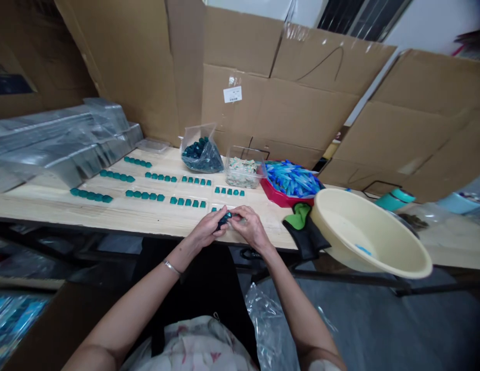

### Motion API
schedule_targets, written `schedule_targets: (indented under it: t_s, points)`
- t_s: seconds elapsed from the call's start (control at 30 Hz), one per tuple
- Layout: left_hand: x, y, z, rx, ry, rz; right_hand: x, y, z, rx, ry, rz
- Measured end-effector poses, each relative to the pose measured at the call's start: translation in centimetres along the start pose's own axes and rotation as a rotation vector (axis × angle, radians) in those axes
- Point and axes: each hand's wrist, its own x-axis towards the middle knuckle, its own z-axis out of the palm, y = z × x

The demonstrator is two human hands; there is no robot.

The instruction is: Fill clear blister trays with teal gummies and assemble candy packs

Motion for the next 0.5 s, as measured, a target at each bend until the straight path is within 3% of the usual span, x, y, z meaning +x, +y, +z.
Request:
schedule_targets:
  t_s: [0.13, 0.3, 0.4, 0.5]
  points:
    - [-0.2, 0.1, 0.1, 0.127, 0.039, 0.035, -0.5, 0.8, -0.5, 0.187, 0.050, 0.080]
    - [-0.1, -0.2, 0.4, 0.333, 0.095, 0.063, -1.5, 1.5, -0.5, 0.515, 0.154, 0.297]
    - [0.1, -0.4, 0.5, 0.444, 0.094, 0.085, -2.1, 1.6, -0.3, 0.575, 0.212, 0.386]
    - [0.3, -0.7, 0.7, 0.722, 0.151, 0.309, -2.5, 1.5, -0.1, 0.547, 0.221, 0.395]
